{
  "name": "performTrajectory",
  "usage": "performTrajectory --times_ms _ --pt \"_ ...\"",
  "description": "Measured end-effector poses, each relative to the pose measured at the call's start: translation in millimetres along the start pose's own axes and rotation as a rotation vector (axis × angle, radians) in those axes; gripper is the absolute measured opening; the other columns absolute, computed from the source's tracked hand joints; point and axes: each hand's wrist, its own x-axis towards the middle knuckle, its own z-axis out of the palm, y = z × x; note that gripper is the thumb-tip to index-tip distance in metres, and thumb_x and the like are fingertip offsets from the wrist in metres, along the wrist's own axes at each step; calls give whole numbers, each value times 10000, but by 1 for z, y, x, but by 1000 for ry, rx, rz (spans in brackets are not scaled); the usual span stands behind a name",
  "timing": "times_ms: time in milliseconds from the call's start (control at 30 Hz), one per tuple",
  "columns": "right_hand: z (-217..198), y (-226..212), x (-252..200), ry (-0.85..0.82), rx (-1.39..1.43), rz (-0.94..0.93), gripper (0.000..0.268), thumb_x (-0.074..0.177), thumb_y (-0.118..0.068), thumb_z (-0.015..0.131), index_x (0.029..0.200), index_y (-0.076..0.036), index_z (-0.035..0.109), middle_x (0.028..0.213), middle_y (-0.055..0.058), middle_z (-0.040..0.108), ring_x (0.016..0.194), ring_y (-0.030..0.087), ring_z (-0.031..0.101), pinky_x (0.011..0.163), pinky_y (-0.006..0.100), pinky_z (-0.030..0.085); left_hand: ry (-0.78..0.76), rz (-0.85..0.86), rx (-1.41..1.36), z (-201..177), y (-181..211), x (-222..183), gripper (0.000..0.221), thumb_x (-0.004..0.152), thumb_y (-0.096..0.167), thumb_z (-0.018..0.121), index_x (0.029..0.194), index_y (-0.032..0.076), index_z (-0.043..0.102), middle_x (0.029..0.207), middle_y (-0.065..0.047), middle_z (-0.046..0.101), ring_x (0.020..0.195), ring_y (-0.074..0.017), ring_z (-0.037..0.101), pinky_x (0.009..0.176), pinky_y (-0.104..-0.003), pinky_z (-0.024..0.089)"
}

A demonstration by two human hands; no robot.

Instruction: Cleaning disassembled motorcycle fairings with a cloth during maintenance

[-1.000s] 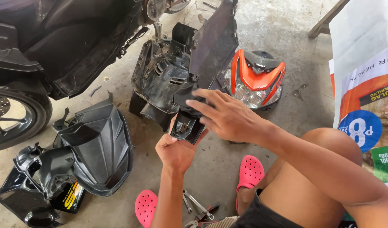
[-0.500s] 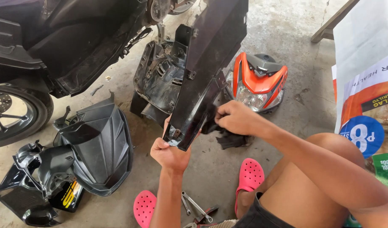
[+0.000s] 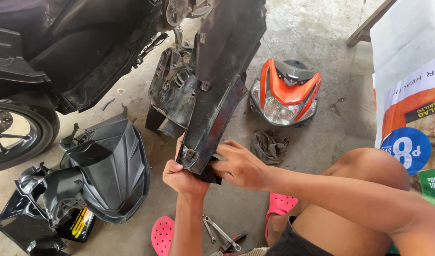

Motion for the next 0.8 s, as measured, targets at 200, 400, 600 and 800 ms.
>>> performTrajectory --times_ms 200,400,600,800 --pt "-16 23 10 160 1150 772 433 870 -183 697 1245 24 637 1079 217 709 992 289 688 777 445 620 3 9 4 -3 11 1 869 508 251 435 1297 -102 519 1013 -338 608 902 -478 615 911 -492 508" --pt "-21 37 25 458 1053 950 149 973 -88 692 1092 -4 659 859 137 725 717 219 728 589 315 619 123 -214 21 -53 -5 4 826 581 280 468 1336 -42 561 1071 -282 642 867 -460 626 957 -539 501" --pt "-51 70 25 644 1158 1076 195 989 -78 649 1157 21 640 962 156 715 828 275 757 678 378 645 -143 -63 549 -21 14 8 749 641 -2 697 1355 -141 519 1336 -265 626 1080 -268 705 926 -326 582" --pt "-42 65 16 664 1017 1106 177 940 13 668 1113 50 668 937 175 701 863 321 756 712 464 657 223 56 1109 -22 25 20 238 1025 31 547 1250 -6 615 737 -182 644 446 -286 652 381 -380 613"
